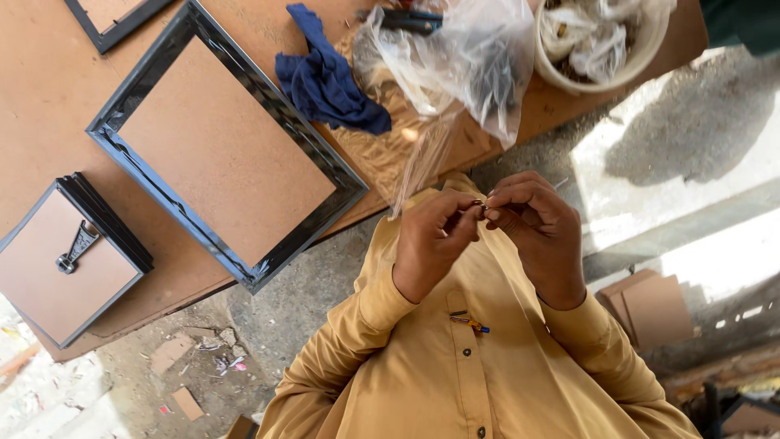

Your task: The person assembles a picture frame by wiping the frame edges with a cloth, measuring the frame with a tape measure, and using a cordless drill to attach a metal hanging bracket to the back. The person also handles a roll of tape and a blue cloth during the process.

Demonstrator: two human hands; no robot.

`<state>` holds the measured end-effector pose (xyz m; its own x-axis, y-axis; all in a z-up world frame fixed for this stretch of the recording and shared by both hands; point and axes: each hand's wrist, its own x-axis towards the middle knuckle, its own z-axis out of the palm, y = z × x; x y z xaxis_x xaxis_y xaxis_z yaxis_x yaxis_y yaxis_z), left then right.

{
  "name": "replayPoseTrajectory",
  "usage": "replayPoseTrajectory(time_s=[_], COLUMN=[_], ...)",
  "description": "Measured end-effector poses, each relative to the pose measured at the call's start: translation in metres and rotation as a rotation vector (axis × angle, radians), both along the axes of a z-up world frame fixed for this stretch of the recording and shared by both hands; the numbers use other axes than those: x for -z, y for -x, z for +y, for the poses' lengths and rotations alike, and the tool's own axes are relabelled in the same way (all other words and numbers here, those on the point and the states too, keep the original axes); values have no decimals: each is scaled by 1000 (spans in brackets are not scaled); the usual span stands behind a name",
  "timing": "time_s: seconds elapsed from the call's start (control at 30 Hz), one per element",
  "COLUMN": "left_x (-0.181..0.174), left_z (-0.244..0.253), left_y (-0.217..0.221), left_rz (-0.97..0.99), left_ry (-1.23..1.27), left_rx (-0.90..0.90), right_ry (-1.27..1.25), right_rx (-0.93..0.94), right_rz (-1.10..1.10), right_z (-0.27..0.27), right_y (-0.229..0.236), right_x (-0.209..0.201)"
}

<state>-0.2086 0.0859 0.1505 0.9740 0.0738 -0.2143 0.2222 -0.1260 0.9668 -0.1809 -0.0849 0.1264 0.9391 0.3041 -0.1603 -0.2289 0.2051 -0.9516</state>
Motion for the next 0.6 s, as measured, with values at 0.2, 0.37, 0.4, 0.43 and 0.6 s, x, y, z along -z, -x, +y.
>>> replayPoseTrajectory(time_s=[0.2, 0.37, 0.4, 0.43, 0.6], left_x=[-35, -40, -40, -40, -44], left_z=[0, -14, -18, -21, -42], left_y=[34, 53, 58, 61, 71], left_rz=[-286, -392, -412, -435, -523], left_ry=[-355, -572, -583, -597, -649], left_rx=[254, 493, 531, 566, 775], right_ry=[-172, -275, -307, -332, -186], right_rx=[124, 231, 249, 276, 286], right_rz=[99, 160, 178, 194, 117], right_z=[-6, -20, -24, -28, -54], right_y=[59, 99, 107, 113, 144], right_x=[-10, -10, -10, -9, -12])
